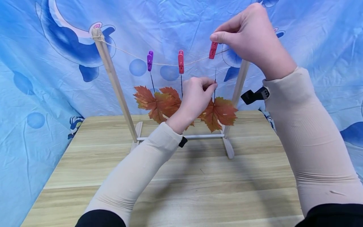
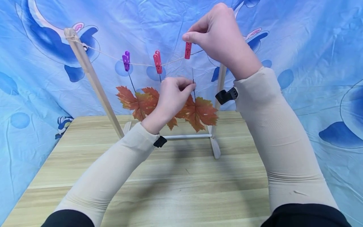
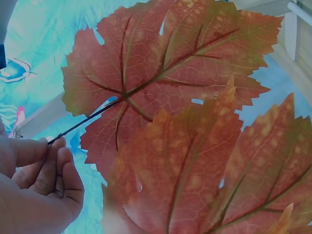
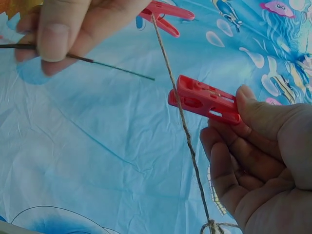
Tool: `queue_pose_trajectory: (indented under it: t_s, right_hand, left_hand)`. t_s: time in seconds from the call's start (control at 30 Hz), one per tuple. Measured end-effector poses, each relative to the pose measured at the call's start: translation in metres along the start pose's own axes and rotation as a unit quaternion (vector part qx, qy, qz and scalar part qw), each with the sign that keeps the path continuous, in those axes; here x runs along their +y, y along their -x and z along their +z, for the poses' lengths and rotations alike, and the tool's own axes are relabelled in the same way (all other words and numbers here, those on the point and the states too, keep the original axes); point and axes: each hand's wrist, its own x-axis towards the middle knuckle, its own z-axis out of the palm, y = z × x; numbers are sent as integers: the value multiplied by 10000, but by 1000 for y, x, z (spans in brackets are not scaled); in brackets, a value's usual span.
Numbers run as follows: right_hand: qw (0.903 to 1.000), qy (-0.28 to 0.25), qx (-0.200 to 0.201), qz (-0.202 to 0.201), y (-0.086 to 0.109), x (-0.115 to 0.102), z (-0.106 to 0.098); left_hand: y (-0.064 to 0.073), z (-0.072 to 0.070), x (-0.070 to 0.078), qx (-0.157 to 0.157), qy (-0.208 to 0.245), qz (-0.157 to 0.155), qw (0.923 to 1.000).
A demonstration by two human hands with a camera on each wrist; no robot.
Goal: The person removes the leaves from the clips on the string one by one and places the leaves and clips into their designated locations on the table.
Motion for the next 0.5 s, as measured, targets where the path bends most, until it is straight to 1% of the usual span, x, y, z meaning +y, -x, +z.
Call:
queue_pose_trajectory:
  t_s: [0.17, 0.3, 0.43, 0.5]
  right_hand:
    - [9999, -56, 101, 19, 2, -2, -1]
    - [9994, -236, 241, -37, 5, -2, -2]
    - [9982, -445, 387, -61, 11, -3, -3]
    - [9972, -570, 477, -96, 14, -4, -4]
  left_hand:
    - [7, 5, -3, -223, 164, 27, 9996]
    - [13, 9, -6, -398, 245, 61, 9989]
    - [23, 12, -6, -677, 418, 10, 9968]
    - [28, 14, -6, -768, 447, 12, 9960]
